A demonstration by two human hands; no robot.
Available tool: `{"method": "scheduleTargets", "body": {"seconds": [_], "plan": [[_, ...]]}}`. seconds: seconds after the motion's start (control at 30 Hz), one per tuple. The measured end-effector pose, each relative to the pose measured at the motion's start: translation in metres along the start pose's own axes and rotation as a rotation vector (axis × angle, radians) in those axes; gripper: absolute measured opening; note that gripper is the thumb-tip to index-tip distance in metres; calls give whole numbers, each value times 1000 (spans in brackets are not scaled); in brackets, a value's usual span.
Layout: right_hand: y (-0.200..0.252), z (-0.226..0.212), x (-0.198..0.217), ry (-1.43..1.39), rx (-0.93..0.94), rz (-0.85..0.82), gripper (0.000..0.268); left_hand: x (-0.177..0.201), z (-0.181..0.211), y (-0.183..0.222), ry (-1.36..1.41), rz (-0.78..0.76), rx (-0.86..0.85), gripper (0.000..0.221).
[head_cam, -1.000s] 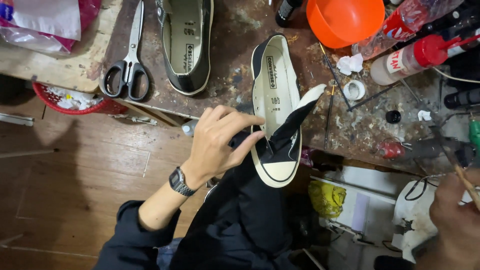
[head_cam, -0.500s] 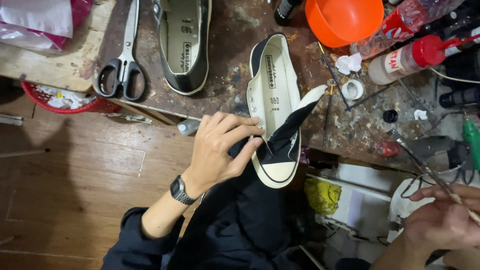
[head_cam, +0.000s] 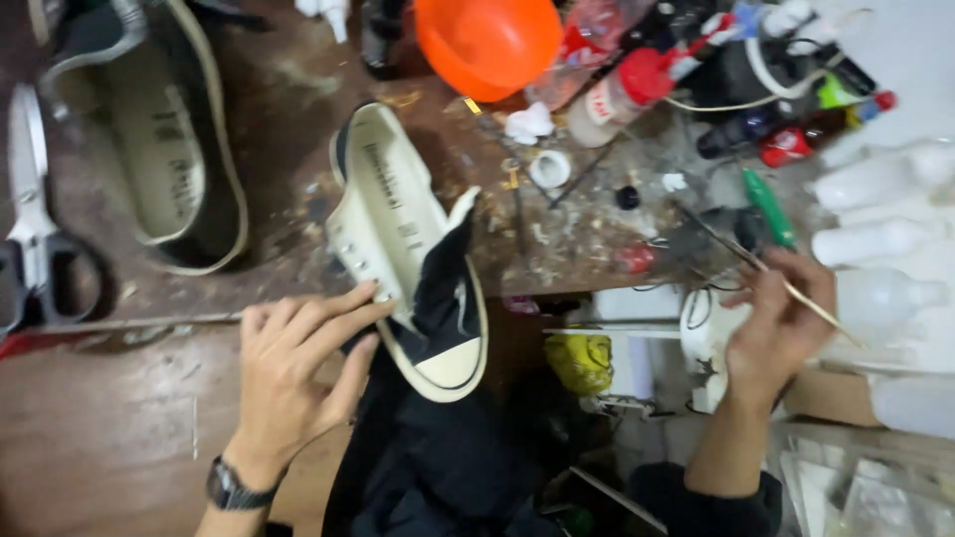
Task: Repairing or customizing a canvas shoe by applying a liquid coating, drying it with a heat gun, and trimming excess material with scissors.
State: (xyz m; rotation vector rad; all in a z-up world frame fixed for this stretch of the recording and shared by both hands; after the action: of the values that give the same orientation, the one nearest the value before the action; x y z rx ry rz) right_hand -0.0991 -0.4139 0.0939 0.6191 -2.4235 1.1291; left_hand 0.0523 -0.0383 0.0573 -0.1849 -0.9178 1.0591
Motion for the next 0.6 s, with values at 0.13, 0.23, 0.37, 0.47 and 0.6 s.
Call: {"method": "scheduleTargets", "body": {"seconds": [0.13,0.23,0.37,0.47,0.6], "plan": [[-26,-16,-13,286,-75,-196,11,-1,-1,2,-20,6,16,21],[-35,-25,-25,353,-25,-281,16,-5,-3,5,-5,16,52,21],[-41,-17,-38,397,-5,-355,15,-7,-4,8,-11,6,66,23],[-41,-10,-44,429,-22,-399,17,-7,-4,9,-7,-11,89,25],[-38,-7,-47,410,-19,-393,17,-7,-3,8,1,-8,84,23]]}}
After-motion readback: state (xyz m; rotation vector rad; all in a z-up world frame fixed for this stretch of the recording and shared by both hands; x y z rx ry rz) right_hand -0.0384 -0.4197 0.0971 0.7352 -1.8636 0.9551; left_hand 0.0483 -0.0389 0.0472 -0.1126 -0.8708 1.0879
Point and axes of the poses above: each hand's wrist, its own y-axis away from the middle knuckle, its own x-axis out of the back of the hand, z = x × y, the point moved 1 cm from there along -y, towards the middle knuckle, and after that the axes turned 8 degrees about y, right-handed, at the moved point
